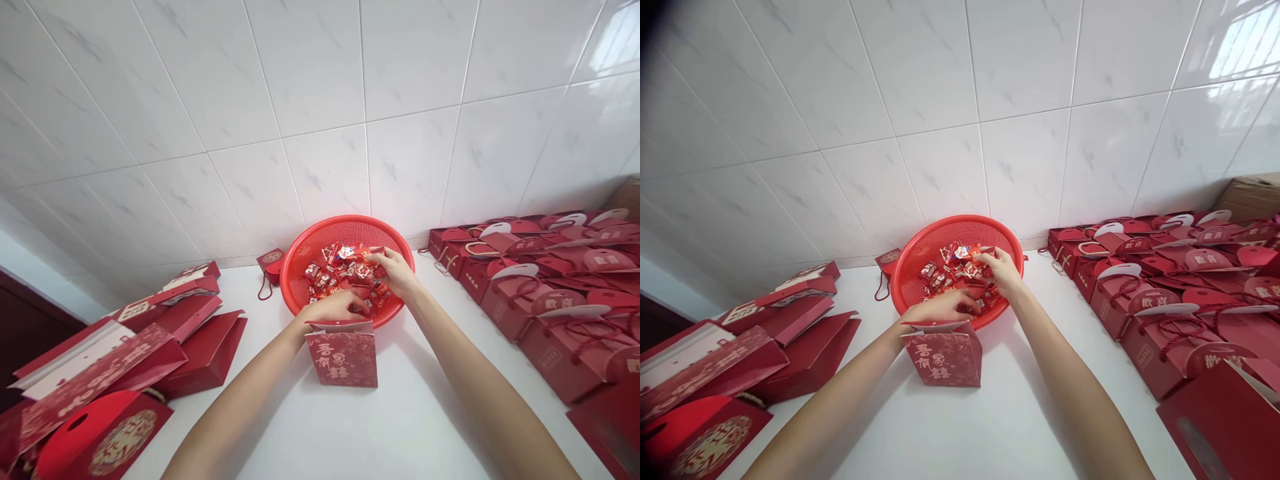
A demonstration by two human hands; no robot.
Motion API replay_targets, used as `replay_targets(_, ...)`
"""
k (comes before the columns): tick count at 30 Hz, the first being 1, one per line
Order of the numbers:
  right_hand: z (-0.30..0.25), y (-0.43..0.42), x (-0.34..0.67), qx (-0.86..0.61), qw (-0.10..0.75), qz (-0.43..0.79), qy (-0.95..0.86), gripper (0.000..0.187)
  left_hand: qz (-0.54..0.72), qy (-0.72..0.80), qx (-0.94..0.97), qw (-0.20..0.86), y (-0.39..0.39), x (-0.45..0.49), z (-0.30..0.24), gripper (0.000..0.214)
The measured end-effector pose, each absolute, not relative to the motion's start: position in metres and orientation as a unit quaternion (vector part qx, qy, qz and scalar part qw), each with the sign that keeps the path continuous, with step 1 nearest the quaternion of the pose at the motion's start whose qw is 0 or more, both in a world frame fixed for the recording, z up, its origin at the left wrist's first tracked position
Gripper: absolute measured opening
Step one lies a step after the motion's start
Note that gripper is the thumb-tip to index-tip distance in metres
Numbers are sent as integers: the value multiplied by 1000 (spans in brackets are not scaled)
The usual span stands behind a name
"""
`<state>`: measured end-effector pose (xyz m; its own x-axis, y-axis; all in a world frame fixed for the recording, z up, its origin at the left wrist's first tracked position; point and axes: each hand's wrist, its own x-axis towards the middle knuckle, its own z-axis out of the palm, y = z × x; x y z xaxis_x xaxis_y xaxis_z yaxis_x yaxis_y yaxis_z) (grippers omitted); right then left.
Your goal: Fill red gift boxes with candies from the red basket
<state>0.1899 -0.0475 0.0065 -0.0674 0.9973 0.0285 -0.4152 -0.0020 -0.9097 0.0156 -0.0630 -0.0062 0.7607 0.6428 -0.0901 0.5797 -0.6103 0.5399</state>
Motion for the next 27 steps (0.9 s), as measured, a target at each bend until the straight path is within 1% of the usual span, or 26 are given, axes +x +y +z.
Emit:
replay_targets(4, 6, -48, 191, -368, 574, 616, -395, 30, 18, 383, 883, 270, -64, 17, -7, 21)
replay_targets(11, 6, -49, 192, -388, 578, 599, -397, 39, 13, 424, 876, 227, -65, 19, -7, 11)
replay_targets(14, 6, -49, 192, -384, 580, 597, -400, 43, 20, 428, 886, 175, -65, 19, -9, 8)
replay_targets(17, 6, -49, 192, -382, 586, 595, -396, 45, 22, 431, 898, 88, -66, 19, -12, 18)
replay_targets(19, 5, -49, 191, -380, 589, 592, -398, 46, 27, 407, 912, 53, -66, 20, -15, 24)
replay_targets(21, 4, -48, 190, -375, 592, 587, -405, 46, 37, 352, 933, 65, -66, 22, -17, 28)
replay_targets(24, 3, -48, 190, -371, 596, 582, -411, 47, 41, 278, 953, 115, -65, 26, -19, 31)
replay_targets(27, 1, -47, 192, -376, 597, 581, -405, 48, 24, 303, 943, 135, -64, 28, -18, 36)
